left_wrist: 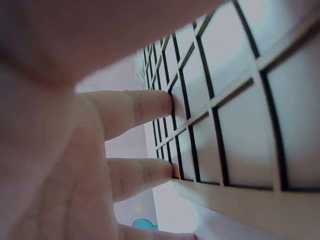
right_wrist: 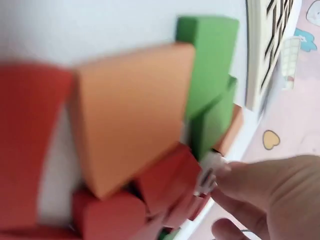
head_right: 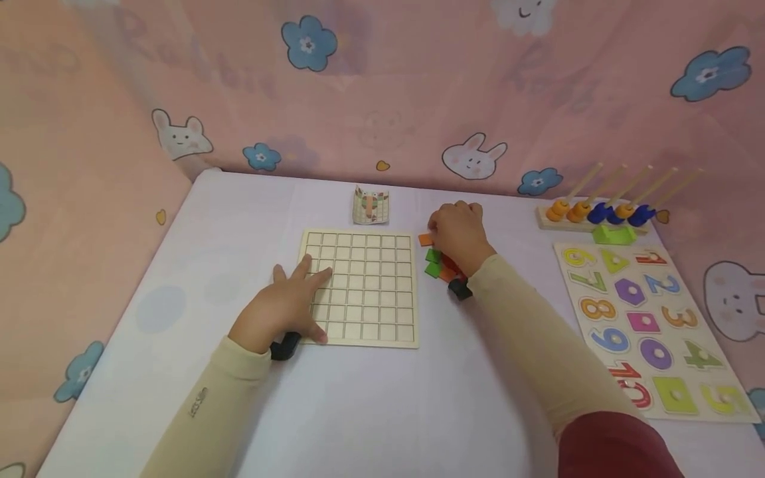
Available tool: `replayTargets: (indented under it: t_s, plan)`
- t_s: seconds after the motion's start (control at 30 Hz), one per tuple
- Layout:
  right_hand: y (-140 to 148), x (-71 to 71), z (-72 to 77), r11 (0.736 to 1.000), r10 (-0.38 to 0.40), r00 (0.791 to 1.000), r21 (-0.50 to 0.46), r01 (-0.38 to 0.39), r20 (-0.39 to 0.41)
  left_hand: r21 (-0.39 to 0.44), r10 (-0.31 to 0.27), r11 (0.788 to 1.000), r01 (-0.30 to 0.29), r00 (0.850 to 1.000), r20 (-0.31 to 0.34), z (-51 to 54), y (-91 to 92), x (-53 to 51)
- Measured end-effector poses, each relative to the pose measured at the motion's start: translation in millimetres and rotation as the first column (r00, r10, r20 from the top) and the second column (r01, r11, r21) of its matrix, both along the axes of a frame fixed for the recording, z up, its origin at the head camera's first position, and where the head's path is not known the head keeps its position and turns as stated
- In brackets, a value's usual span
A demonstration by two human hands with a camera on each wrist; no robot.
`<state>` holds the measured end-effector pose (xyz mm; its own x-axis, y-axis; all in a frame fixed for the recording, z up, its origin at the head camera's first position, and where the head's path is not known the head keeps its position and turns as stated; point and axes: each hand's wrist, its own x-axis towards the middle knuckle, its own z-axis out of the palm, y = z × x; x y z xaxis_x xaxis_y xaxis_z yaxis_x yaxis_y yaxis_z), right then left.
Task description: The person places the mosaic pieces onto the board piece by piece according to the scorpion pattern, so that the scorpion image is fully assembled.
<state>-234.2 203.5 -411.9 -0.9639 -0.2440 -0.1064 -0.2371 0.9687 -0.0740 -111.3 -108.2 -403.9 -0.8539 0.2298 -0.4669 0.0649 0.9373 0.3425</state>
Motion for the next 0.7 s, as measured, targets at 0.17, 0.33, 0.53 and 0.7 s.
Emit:
replayTargets:
  t_s: [0.17, 0.33, 0.53, 0.7]
  plan:
    - [-2.4, -5.6, 1.8, 0.998, 0.031, 0.999, 0.050, -0.033, 0.034, -0.027, -0.039, 0.999, 0.038, 0.999, -0.023, 3.6, -2.4, 2.1]
    - [-6.8, -8.6, 4.1, 0.993, 0.067, 0.996, 0.095, -0.072, 0.051, -0.035, -0.054, 0.998, 0.053, 0.998, -0.035, 5.1, -5.5, 1.8]
    - [-7.4, -9.5, 3.1, 0.997, 0.074, 0.994, 0.002, -0.074, 0.084, -0.028, -0.049, 0.998, 0.048, 0.998, -0.036, 3.8, -6.2, 1.6]
    - [-2.8, -6.9, 0.6, 0.989, 0.005, 0.994, -0.149, 0.012, 0.109, -0.018, -0.058, 0.998, 0.057, 0.997, -0.044, 0.5, -6.2, 0.4]
